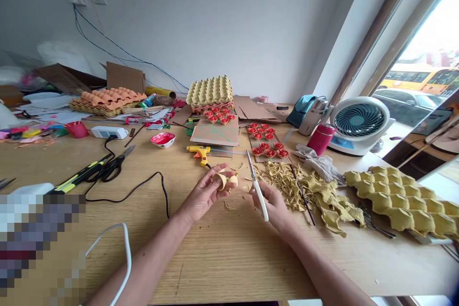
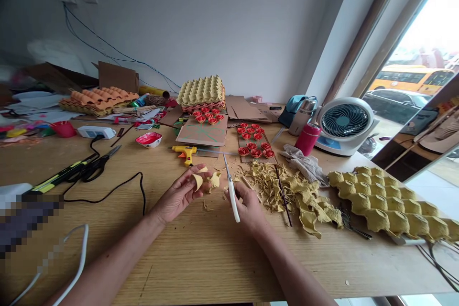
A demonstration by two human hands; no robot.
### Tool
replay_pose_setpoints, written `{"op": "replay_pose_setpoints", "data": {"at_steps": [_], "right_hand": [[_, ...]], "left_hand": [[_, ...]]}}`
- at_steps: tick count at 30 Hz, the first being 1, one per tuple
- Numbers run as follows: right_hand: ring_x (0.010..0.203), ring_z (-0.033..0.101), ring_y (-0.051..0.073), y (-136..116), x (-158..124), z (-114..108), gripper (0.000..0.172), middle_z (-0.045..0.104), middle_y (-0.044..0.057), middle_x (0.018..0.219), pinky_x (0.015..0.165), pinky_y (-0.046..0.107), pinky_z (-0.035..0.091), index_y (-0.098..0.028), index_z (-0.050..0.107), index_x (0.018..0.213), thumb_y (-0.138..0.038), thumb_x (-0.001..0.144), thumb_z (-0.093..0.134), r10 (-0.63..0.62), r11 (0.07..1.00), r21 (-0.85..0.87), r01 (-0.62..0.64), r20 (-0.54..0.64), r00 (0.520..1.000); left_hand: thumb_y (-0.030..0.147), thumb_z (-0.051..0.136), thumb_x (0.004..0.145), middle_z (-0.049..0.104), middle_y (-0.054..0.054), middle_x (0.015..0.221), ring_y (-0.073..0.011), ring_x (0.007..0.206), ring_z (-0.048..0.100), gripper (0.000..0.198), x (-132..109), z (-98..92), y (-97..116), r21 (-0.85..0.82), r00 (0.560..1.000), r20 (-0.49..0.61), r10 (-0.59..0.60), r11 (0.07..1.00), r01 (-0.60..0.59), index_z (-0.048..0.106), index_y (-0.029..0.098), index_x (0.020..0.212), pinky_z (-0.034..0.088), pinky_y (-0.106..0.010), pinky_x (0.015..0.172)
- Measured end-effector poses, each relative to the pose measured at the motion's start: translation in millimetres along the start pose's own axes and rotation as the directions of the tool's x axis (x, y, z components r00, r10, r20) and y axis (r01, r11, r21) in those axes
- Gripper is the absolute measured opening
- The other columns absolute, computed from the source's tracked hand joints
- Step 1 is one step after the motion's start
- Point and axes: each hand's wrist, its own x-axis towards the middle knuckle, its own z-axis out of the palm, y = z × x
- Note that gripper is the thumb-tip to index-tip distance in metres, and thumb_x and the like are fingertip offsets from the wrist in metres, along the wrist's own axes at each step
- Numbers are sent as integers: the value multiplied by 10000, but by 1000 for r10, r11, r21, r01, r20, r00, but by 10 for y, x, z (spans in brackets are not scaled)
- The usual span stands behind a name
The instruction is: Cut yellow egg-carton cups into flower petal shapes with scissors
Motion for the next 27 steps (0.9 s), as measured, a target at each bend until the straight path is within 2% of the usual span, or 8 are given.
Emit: {"op": "replay_pose_setpoints", "data": {"at_steps": [3,7,10,13,20,23,25,27], "right_hand": [[548,407,118,18,11,-3,372,460,-35,606,502,244,323,-209,492,741,-530,924,536,46,992,122,-44,-10,999],[517,394,108,-22,35,-20,450,465,-34,588,481,245,308,-201,509,744,-620,903,536,73,966,252,-64,-24,997],[502,378,101,-65,48,-32,483,464,-37,570,475,243,297,-195,530,756,-663,878,548,82,957,281,-68,-38,996],[503,375,98,-73,47,-33,481,469,-39,573,480,240,298,-191,546,776,-660,881,546,94,956,282,-80,-36,995],[561,443,114,-7,52,-59,409,514,-18,643,521,239,337,-191,557,814,-589,908,537,87,970,231,-74,-48,995],[557,447,117,-43,69,-152,402,499,-23,636,520,242,334,-194,523,780,-566,927,490,126,976,172,-134,53,991],[554,429,112,-98,57,-240,394,479,-29,618,517,241,307,-195,494,722,-527,932,484,135,990,28,-141,149,980],[557,398,104,-168,2,-319,368,462,-35,602,521,242,273,-190,490,674,-466,917,519,125,974,-213,-78,217,968]], "left_hand": [[265,690,862,676,-81,1214,-186,1023,707,422,8,-12,-11,-6,996,-12,-85,996,85,581,242,1268,576,-228,775],[137,714,785,666,-65,1197,-196,1133,661,473,1,-1,-9,28,990,10,-144,989,143,585,234,1230,536,-240,897],[140,722,765,667,-56,1174,-191,1167,632,495,-11,13,-7,128,993,31,-115,986,110,573,225,1230,487,-272,995],[197,708,795,673,-64,1145,-207,1154,623,476,8,0,-25,335,999,30,-27,942,16,549,208,1244,475,-344,1026],[268,706,773,631,-114,1292,-256,1156,621,520,139,-187,-46,690,988,54,142,710,-140,547,179,1260,478,-413,1019],[257,664,791,646,-110,1266,-252,1121,636,439,120,-254,17,829,972,30,233,538,-154,581,184,1215,491,-407,987],[226,652,783,654,-95,1242,-248,1103,639,407,77,-292,74,901,955,9,296,413,-136,592,205,1185,500,-395,963],[197,652,765,656,-78,1218,-247,1109,629,390,30,-336,123,949,936,-9,352,299,-104,599,223,1150,492,-390,968]]}}
